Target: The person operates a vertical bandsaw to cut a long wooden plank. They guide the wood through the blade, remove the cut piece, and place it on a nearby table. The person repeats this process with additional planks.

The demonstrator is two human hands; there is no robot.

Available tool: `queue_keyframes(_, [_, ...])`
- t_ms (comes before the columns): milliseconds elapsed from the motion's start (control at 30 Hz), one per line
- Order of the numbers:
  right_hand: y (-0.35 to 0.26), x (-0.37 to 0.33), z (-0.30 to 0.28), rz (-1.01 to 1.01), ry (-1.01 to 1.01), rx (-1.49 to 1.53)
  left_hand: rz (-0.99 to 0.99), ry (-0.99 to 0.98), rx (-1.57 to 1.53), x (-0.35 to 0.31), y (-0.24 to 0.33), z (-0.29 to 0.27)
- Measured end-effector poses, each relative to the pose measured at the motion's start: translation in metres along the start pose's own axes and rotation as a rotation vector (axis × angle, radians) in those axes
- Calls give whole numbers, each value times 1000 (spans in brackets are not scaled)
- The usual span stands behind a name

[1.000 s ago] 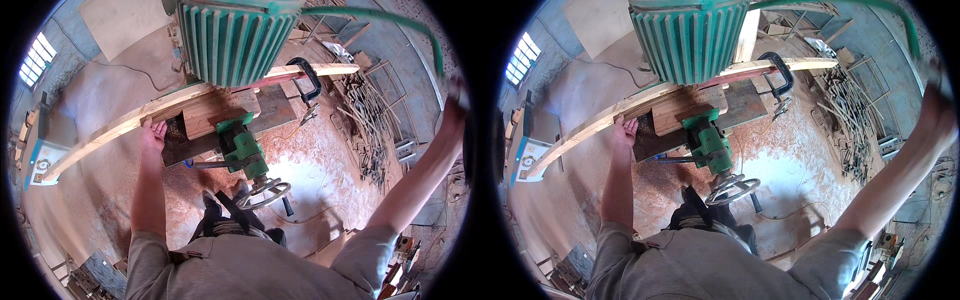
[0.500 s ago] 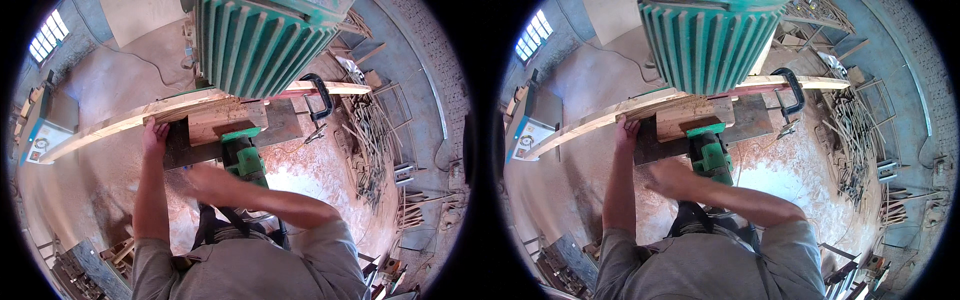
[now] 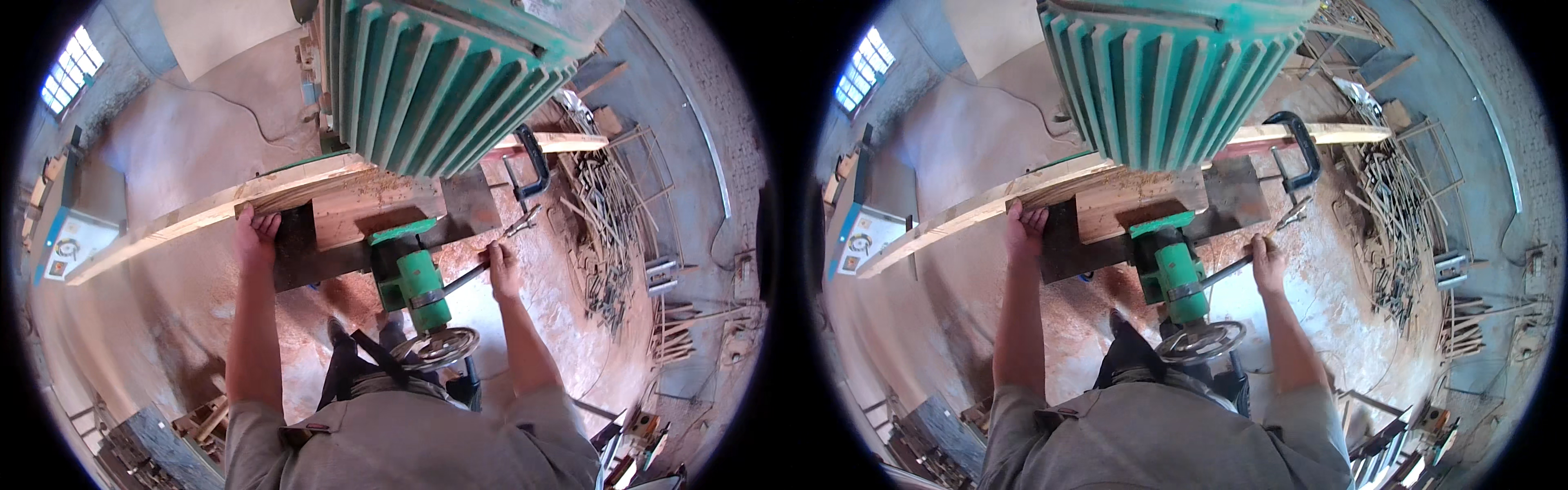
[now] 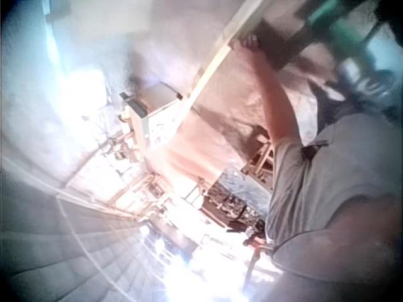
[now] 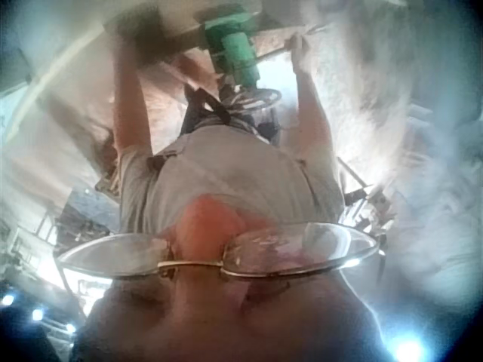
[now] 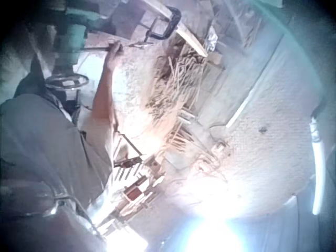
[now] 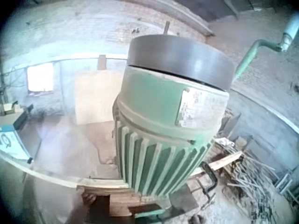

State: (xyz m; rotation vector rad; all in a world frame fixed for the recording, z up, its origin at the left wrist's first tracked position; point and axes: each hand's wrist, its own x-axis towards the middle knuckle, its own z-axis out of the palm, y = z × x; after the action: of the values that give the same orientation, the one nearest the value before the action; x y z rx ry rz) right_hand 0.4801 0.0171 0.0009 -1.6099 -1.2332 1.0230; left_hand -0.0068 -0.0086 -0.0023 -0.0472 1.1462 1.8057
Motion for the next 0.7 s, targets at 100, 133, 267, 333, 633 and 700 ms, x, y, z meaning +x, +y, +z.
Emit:
queue_keyframes(100, [-20, -24, -20, -16, 21, -86, 40, -14, -19, -3, 13, -3])
queue_keyframes(133, [-14, -34, -35, 13, 64, -27, 45, -10, -28, 0, 19, -7])
queue_keyframes(267, [-24, -92, -73, 213, 293, 42, 135, -72, -69, 15, 69, -61])
queue_keyframes(333, [-11, -125, -90, 312, 355, 82, 160, -211, -137, 18, 99, -98])
queue_keyframes(633, [-28, -189, -90, 245, 340, 160, 311, -704, -479, -97, 151, -93])
queue_keyframes(700, [-60, -197, -87, 100, 301, 220, 274, -908, -496, -128, 148, -60])
